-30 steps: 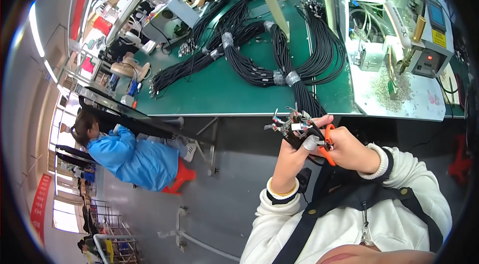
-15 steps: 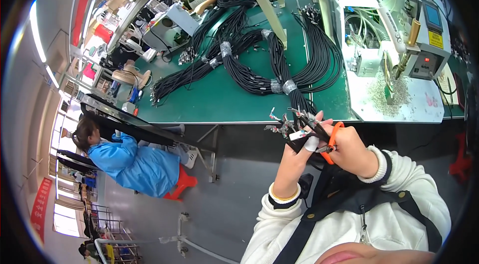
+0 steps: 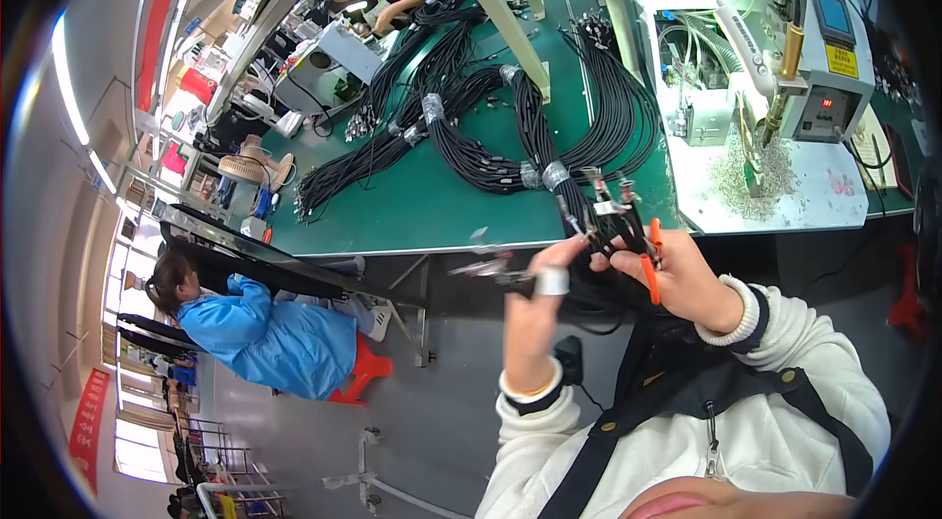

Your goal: The person picks up a bundle of cables, trims the wire ends with shears, and then places the wires into a machine to crimp them.

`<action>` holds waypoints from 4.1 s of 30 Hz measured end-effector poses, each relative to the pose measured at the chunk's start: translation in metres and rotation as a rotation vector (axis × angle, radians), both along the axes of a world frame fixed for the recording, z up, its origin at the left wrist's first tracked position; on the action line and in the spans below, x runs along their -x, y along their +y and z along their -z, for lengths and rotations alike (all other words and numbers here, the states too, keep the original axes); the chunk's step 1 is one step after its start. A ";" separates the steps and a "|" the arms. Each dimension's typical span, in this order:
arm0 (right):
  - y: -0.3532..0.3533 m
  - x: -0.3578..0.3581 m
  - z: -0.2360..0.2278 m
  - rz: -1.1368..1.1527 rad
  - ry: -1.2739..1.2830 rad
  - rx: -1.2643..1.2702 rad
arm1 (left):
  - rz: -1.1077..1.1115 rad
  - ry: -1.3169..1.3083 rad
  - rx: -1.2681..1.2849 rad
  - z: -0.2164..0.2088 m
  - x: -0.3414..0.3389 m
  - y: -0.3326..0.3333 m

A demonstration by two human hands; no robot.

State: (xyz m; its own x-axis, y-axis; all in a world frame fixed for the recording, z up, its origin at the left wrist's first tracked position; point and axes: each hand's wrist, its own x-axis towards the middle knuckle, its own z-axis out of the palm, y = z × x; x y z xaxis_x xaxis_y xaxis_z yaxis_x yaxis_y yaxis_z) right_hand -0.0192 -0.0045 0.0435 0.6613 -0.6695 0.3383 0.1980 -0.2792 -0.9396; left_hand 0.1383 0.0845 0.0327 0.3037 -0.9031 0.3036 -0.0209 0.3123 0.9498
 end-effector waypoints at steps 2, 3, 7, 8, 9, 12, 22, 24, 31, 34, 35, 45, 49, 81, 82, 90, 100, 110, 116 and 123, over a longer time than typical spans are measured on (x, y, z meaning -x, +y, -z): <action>-0.003 0.001 0.000 -0.054 0.089 0.006 | 0.106 0.083 -0.047 -0.005 0.026 -0.013; -0.005 0.002 0.001 -0.100 0.176 0.017 | 0.127 0.189 -0.013 -0.012 0.037 -0.020; -0.008 -0.001 0.010 -0.139 0.264 -0.018 | 0.204 0.283 -0.013 -0.016 0.032 -0.027; -0.008 -0.002 0.010 -0.136 0.262 -0.039 | 0.229 0.274 -0.029 -0.016 0.030 -0.028; -0.006 -0.001 0.010 -0.134 0.262 -0.038 | 0.232 0.273 -0.027 -0.015 0.030 -0.028; 0.002 0.000 0.005 0.009 0.069 -0.037 | 0.064 0.276 0.023 -0.013 0.032 -0.025; 0.008 0.006 0.000 0.188 0.017 0.245 | -0.050 0.298 -0.081 -0.024 0.038 -0.019; 0.008 0.006 0.000 0.212 0.037 0.298 | -0.038 0.296 -0.080 -0.024 0.036 -0.019; 0.008 0.011 -0.004 0.284 -0.016 0.196 | -0.189 0.322 0.069 -0.020 0.009 -0.010; 0.008 0.008 -0.003 0.250 0.008 0.149 | -0.170 0.395 0.058 -0.013 0.005 -0.009; 0.007 0.005 0.000 0.251 0.009 0.171 | -0.149 0.362 0.037 -0.011 0.006 -0.009; 0.011 0.005 0.005 0.242 0.319 0.494 | 0.014 0.410 -0.087 -0.022 0.036 -0.028; 0.009 0.010 0.006 0.282 0.130 0.493 | 0.049 0.329 -0.073 -0.014 0.031 -0.028; 0.008 0.043 -0.009 0.027 0.222 -0.180 | -0.332 0.258 0.047 -0.003 -0.045 0.031; 0.008 0.046 -0.005 -0.017 0.222 -0.170 | -0.355 0.358 0.092 -0.004 -0.065 0.041; 0.003 0.031 0.035 0.059 0.205 -0.069 | -0.086 0.177 -0.242 0.002 0.008 0.010; 0.009 0.013 0.037 0.354 0.320 0.602 | -0.166 0.247 -0.139 0.015 0.056 -0.035; 0.008 0.023 0.030 0.338 0.224 0.571 | -0.045 0.272 -0.189 0.004 0.050 -0.028; 0.005 0.031 0.031 0.356 0.218 0.583 | 0.042 0.465 -0.129 0.001 0.059 -0.034; 0.002 0.041 0.026 0.234 0.400 0.620 | 0.106 0.433 -0.110 0.010 0.060 -0.034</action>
State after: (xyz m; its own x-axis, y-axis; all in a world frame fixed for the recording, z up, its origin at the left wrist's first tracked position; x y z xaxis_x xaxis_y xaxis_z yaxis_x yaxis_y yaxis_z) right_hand -0.0603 -0.0029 0.0174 0.6769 -0.5729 0.4621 -0.2528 -0.7705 -0.5851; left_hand 0.0785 0.0510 0.0229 0.2856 -0.9558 0.0698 0.4119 0.1882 0.8916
